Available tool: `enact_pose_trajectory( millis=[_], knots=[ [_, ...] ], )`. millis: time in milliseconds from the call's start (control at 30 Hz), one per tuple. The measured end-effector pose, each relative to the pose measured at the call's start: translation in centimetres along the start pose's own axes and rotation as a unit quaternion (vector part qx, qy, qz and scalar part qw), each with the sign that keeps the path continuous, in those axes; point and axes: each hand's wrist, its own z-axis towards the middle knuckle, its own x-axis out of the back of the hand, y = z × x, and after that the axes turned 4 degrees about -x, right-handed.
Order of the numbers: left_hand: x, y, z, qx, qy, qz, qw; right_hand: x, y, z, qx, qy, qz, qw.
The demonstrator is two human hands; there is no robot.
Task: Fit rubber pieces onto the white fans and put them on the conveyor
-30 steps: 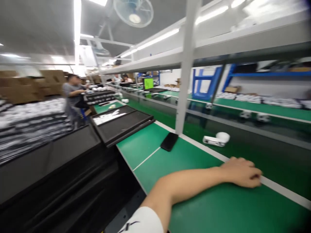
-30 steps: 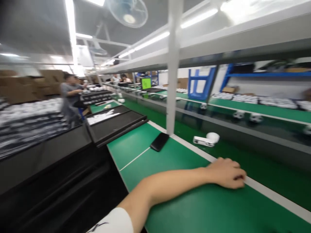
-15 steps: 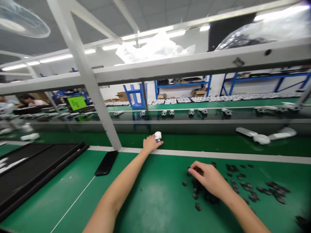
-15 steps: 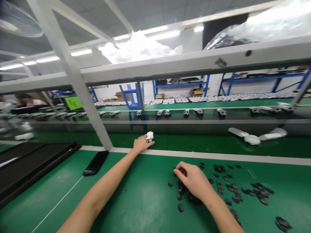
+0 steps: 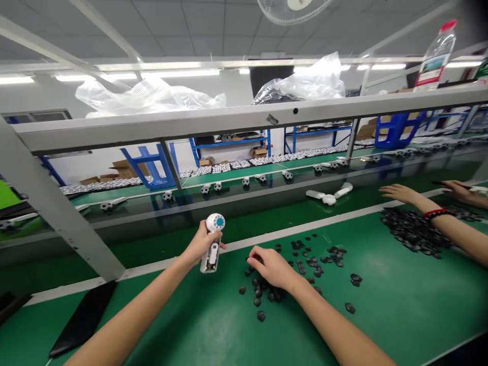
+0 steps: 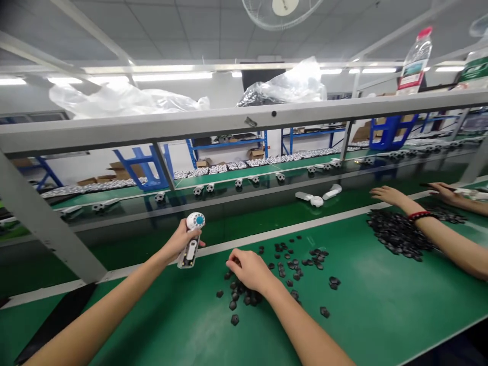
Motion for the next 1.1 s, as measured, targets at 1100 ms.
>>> enact_pose_trajectory(
  millis=[1100],
  knots=[
    [-7.0, -6.1, -11.6, -0.094, -0.06, -0.172, 0.979, -5.6, -3.0, -1.7, -0.012, 0.016, -0.049, 0.999]
  ],
)
